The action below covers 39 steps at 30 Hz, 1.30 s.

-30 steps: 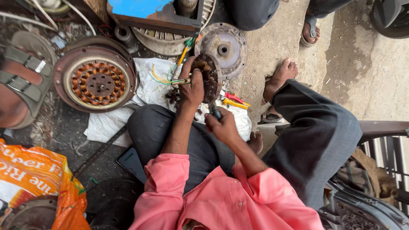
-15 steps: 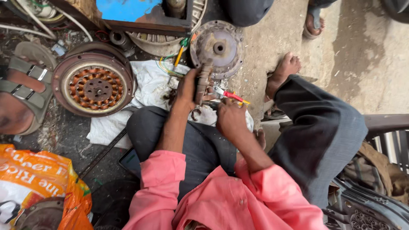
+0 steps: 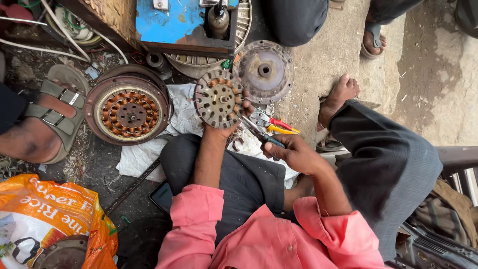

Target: The person removes old copper wire windings from a fan stator using pliers and a screwdriver while sitting on the floor.

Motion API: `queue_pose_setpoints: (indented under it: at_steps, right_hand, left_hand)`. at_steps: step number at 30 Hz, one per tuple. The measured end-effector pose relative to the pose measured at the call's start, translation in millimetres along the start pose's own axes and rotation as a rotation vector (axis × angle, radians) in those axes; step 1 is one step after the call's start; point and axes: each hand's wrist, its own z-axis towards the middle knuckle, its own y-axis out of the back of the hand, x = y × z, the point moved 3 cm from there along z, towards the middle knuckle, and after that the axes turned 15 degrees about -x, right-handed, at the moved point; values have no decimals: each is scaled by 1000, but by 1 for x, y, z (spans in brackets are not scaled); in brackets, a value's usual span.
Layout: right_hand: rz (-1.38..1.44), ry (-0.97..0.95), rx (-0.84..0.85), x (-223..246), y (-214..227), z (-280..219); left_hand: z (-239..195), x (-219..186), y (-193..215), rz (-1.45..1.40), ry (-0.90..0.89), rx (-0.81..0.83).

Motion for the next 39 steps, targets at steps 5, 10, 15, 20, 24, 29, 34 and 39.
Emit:
queue_pose_setpoints:
  at_steps: [5, 10, 15, 20, 24, 29, 34, 39]
  right_hand:
    - [-143, -6, -119, -25, -11, 16]
    - [654, -303, 347, -55, -61, 10]
    - [1155, -274, 605, -51, -87, -6]
    - [1373, -539, 364, -35, -62, 1]
    - [1257, -456, 314, -42, -69, -9]
    - [-43, 216, -476, -72, -57, 13]
    - [-661, 340, -657, -86, -25, 27]
    - [-1057, 412, -524, -65, -46, 27]
  left_hand:
    - [6, 17, 7, -63, 114, 105]
    - [-4, 31, 5, -100, 268, 303]
    - [-3, 41, -1, -56, 211, 336]
    - [21, 38, 12, 110, -229, 22]
    - [8, 20, 23, 1242, -1259, -140]
    - [-1, -12, 26, 930, -998, -233]
    - [-15, -38, 11, 1632, -1228, -566]
    - [17, -9, 27, 440, -308, -414]
